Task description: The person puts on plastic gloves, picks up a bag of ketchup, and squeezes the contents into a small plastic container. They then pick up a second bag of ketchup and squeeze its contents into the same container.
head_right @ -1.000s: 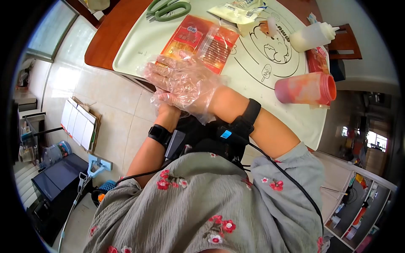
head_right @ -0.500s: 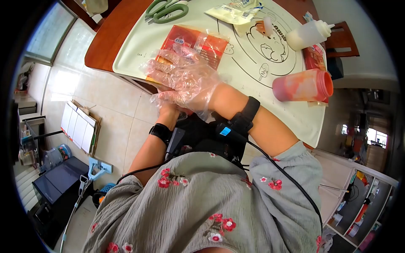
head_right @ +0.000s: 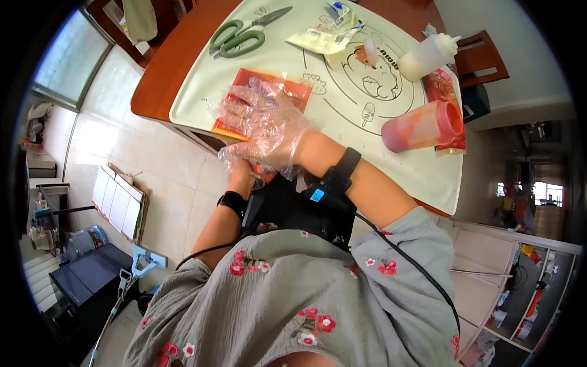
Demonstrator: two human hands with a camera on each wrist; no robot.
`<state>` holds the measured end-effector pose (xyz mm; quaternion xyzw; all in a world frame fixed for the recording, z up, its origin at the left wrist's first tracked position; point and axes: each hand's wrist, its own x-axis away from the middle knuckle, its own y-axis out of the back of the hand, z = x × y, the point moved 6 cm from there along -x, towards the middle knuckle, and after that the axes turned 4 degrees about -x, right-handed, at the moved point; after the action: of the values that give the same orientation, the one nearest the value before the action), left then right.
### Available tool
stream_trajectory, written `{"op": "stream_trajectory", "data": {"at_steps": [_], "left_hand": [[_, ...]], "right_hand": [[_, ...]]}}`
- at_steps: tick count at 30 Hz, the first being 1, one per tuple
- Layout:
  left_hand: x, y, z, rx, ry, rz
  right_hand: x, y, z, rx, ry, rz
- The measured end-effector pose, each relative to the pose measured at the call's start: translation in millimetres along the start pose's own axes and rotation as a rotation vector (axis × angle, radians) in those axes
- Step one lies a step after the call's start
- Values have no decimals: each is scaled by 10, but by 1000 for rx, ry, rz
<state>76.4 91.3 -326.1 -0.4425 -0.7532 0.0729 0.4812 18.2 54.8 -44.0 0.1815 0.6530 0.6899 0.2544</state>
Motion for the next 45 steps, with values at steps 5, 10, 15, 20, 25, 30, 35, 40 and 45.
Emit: {"op": "stream_trajectory", "data": {"at_steps": [5,10,15,20,25,30,35,40,45], "left_hand": [[493,2,-437,-134,58,75],[729,290,-1105,-537,-520,36],[1221,-303,-1482,-947,-581,501],[1140,-327,-1584,-1100,-518,379],[1102,-246,-1525,-1029,-483,385],[1100,-223,-1507,-1011,-469,402],[1251,-400,-1667,-1252,-587,398],[1372,-587,-1724,-870,-145,637],[1438,-902,-1968,-1250,-67,713]], "right_hand": [[50,49,19,-52,-34,-105],[101,138,258,-163,102,-48],[73,16,257,-204,126,-28],[60,-30,223,-188,95,-11],[35,-61,190,-200,76,-10],[27,2,180,-212,34,-29],[-16,313,-68,-148,-143,-212],[118,416,-755,-257,-646,-39],[307,307,-865,-799,-667,-100]]}}
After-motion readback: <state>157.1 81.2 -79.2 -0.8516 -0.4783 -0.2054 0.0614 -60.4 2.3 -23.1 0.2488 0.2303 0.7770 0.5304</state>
